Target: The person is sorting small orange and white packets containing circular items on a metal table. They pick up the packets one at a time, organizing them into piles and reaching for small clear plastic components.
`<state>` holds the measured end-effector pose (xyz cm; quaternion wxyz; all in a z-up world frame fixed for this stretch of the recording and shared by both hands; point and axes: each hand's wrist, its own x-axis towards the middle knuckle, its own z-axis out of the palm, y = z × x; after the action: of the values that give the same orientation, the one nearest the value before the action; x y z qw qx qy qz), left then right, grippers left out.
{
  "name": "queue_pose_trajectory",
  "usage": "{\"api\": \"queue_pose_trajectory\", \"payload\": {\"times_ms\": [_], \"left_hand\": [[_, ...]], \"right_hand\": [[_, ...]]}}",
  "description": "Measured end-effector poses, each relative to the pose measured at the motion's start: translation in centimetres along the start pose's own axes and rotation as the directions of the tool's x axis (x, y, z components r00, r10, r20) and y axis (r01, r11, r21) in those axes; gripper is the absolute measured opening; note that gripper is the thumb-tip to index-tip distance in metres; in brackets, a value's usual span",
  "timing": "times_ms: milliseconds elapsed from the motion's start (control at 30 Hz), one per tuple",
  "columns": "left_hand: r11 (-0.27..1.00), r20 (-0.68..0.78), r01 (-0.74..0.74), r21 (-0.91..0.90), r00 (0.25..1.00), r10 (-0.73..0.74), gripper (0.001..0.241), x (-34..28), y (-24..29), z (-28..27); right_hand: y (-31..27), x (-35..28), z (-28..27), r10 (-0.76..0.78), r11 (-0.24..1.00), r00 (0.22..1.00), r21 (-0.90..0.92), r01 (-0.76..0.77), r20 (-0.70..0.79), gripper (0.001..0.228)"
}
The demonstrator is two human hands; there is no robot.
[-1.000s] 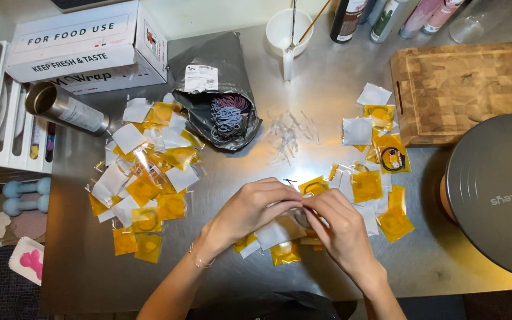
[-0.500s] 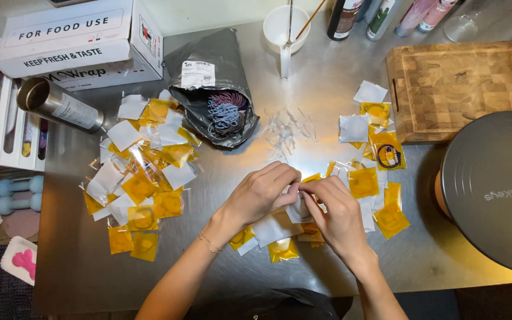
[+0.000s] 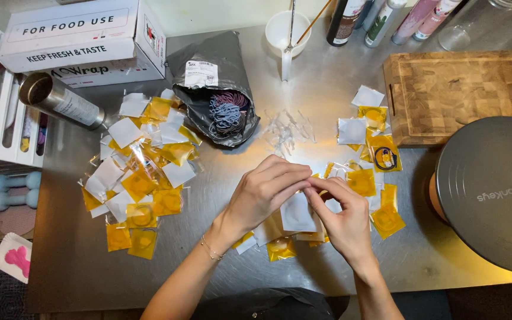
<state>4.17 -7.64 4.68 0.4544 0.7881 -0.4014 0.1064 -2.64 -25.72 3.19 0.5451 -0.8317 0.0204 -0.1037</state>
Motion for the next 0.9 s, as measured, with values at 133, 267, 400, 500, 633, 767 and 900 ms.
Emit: {"api": "queue_pose_trajectory", "payload": {"times_ms": [133,267,400,500,633,767,900], "left_hand": [[0.999,0.002,-0.047,0.001,0.999,0.047,0.026,-0.5,0.0,-0.4],[0.995,0.042,-0.089,-0.042,0.995,0.091,0.025,-1.0,-0.1,-1.0],[0.898,0.112,-0.333,0.288,0.943,0.314,0.030,-1.1,0.4,-1.0],[0.779,0.090,-0.408,0.477,0.904,0.418,0.028,-1.3,0.2,-0.6],[0.770,0.019,-0.393,0.503,0.895,0.445,0.028,-1.2,-0.3,-0.6],[0.931,-0.218,-0.140,0.338,0.950,0.222,0.025,-0.5,-0.1,-1.8],[1.000,-0.271,-0.016,-0.014,0.963,0.012,0.021,-0.2,4.1,-2.1]], "right_hand": [[-0.7,-0.5,0.0,-0.080,0.994,0.997,-0.076,0.078,-0.021,0.021],[-1.3,-1.0,-0.1,-0.229,0.956,0.973,-0.197,0.218,-0.035,0.022],[-2.1,-1.6,0.3,-0.263,0.939,0.964,-0.240,0.245,-0.047,0.024],[-2.7,-1.7,0.6,-0.241,0.949,0.967,-0.228,0.218,-0.077,0.023],[-3.4,-2.0,0.9,-0.200,0.965,0.974,-0.192,0.177,-0.110,0.024],[-2.9,-2.4,0.9,-0.088,0.996,0.987,-0.040,0.083,-0.137,0.026],[-1.1,-2.3,0.6,0.134,0.952,0.985,0.289,-0.097,-0.109,0.025]]}}
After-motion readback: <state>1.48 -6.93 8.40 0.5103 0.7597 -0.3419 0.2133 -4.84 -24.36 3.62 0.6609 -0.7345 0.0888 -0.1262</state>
